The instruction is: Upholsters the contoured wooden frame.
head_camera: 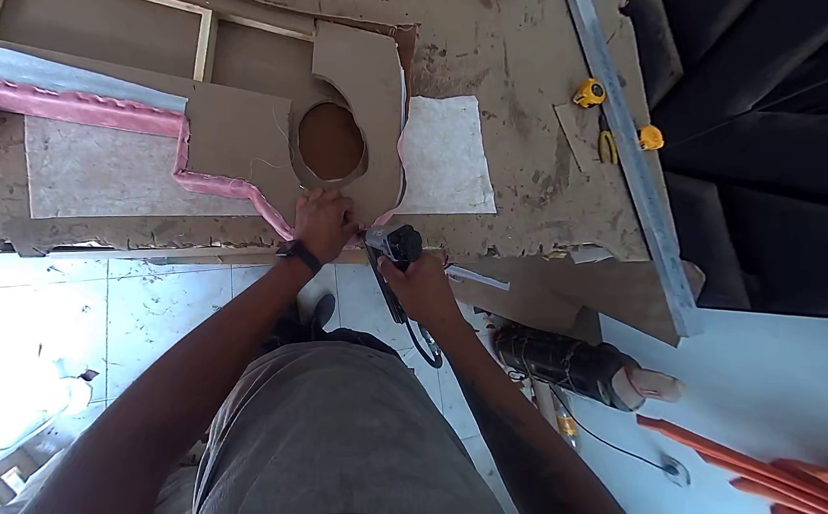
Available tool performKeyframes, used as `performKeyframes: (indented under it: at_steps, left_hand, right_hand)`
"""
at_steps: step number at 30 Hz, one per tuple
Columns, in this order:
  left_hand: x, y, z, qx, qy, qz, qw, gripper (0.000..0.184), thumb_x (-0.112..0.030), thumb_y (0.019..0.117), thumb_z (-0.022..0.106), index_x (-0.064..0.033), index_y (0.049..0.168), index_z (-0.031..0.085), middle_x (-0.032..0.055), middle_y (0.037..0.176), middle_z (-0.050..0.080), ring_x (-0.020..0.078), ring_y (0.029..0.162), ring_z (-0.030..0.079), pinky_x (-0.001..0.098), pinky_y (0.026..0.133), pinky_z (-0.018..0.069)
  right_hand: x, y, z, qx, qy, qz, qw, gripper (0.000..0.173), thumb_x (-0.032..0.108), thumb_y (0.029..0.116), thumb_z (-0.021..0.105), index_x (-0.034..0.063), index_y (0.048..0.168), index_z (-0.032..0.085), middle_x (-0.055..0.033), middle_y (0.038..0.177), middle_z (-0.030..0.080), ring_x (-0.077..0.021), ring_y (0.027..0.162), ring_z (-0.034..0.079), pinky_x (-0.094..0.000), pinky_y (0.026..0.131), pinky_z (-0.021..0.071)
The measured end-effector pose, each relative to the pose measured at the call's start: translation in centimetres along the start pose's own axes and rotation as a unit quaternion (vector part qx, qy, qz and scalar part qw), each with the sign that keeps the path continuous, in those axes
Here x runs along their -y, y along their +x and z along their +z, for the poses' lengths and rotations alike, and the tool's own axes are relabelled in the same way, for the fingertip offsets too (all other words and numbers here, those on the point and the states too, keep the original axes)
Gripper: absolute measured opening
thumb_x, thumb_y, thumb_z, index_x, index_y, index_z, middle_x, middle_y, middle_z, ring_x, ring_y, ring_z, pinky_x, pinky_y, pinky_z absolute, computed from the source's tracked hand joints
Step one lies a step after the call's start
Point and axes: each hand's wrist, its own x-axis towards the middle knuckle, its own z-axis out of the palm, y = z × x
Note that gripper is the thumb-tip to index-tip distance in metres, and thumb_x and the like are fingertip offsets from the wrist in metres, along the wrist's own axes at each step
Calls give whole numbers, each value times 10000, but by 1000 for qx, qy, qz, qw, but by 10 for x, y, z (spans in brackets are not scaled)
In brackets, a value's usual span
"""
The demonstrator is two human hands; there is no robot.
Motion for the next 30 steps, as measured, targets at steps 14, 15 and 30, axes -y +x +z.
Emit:
performKeyframes:
  at_steps: [14,15,30]
  left_hand:
    - [48,-26,-13,42,-39,201,978,163,-393,951,709,-249,990,773,-55,991,688,165,997,606,449,911,467]
    - [46,-23,-13,46,-56,179,981,157,-387,951,709,-248,977,776,-59,974,686,159,983,602,446,921,457]
    - [63,17,-33,134,-85,240,958,200,-387,965,690,-212,1028,763,-11,1026,693,184,1050,641,449,975,536]
  right_hand:
    - [6,-2,3,10,24,32,999,255,421,985,618,170,973,663,3,661,625,-165,578,634,-438,542,546]
    - [4,-6,4,-5,46,41,998,252,421,981,628,172,977,667,8,670,635,-156,586,642,-434,550,557]
    - [47,-31,25,-60,29,123,990,222,404,969,661,183,950,672,-13,624,626,-173,460,586,-412,401,492]
